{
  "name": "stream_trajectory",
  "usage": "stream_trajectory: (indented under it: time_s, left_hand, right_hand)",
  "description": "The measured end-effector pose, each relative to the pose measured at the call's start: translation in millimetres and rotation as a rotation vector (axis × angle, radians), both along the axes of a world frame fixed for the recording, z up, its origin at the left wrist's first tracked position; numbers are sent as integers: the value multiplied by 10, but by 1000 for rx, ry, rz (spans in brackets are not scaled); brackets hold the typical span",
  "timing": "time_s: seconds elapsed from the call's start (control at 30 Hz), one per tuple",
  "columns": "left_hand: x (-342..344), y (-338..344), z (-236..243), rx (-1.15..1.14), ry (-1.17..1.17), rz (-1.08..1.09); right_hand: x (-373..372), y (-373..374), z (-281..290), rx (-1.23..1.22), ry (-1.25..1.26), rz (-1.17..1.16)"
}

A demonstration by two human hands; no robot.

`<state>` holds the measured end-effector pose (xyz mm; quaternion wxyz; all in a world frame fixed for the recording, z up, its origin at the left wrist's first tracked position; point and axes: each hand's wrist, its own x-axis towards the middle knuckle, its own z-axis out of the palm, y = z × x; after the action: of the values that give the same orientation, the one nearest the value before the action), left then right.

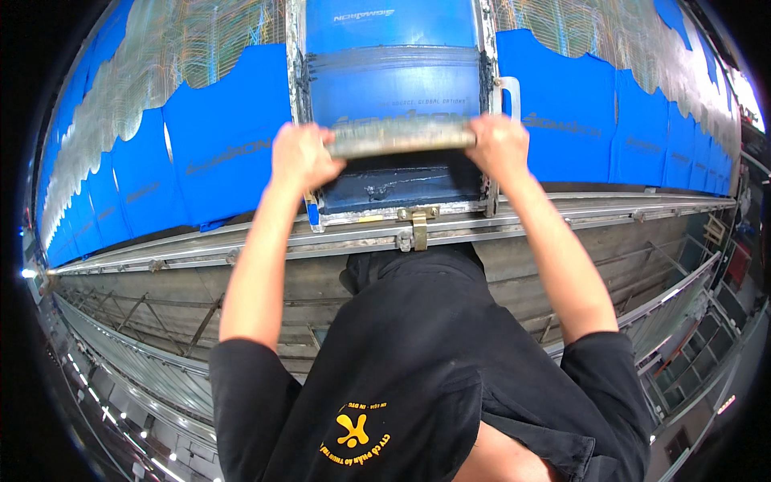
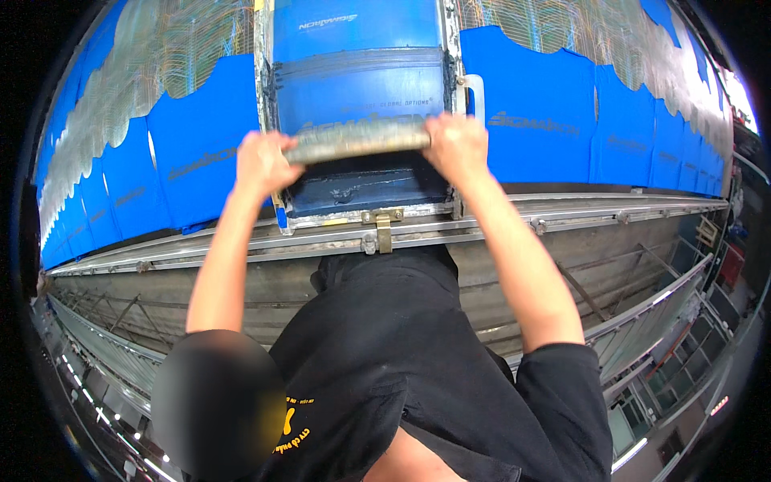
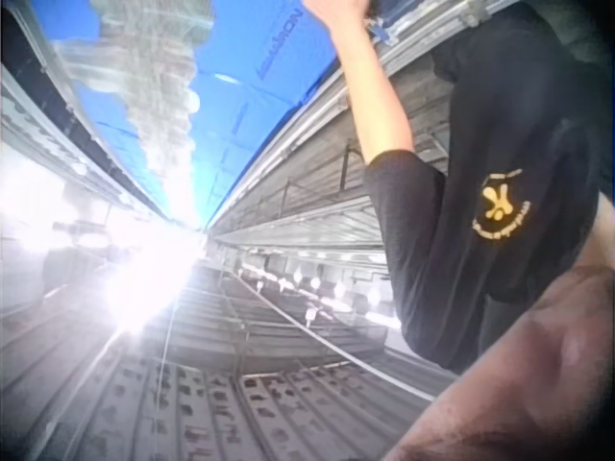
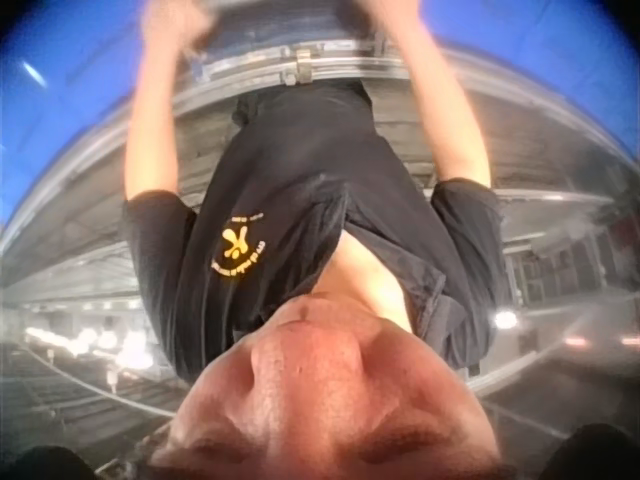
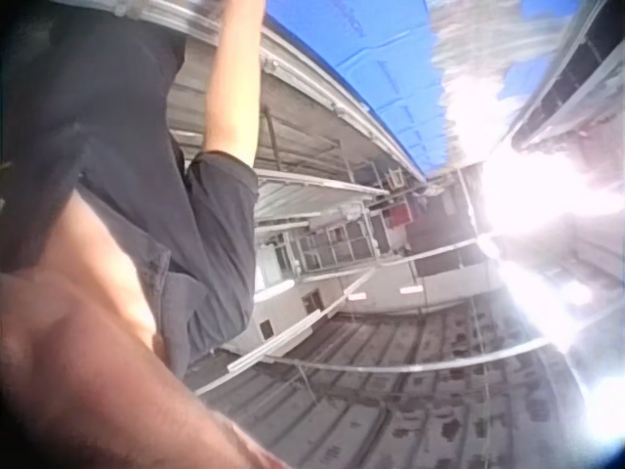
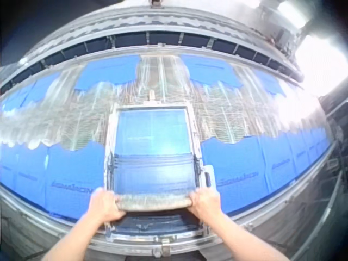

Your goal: The person uses a squeegee to spread ink across a screen printing frame over a blue fabric. They repeatedly pull the squeegee across the screen, lift it, and reposition it to cover different areas of the fabric.

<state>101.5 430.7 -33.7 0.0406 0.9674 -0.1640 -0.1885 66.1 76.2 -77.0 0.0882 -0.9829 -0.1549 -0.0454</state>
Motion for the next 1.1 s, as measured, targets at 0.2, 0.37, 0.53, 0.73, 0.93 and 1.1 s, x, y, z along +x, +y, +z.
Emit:
stream_trajectory:
  time_s: [0.2, 0.37, 0.53, 0.73, 0.93, 1.1]
  left_hand:
    - [-740, 109, -90, -195, -106, 43]
    - [-620, 116, 129, -112, -4, -68]
    - [41, 45, 388, -80, -205, -262]
    - [1371, -92, 392, -60, -32, -35]
    - [1702, -80, 46, 7, 14, -12]
    - [1722, -86, 102, 26, 77, 33]
  right_hand:
    - [-661, 55, 89, 164, -38, 0]
    - [-543, 0, 190, 205, 64, 34]
    - [43, -76, 502, 185, -11, 34]
    - [1352, -86, 528, 57, 89, -68]
    - [1662, -5, 279, 0, 200, -98]
    - [1640, 52, 282, -6, 197, -117]
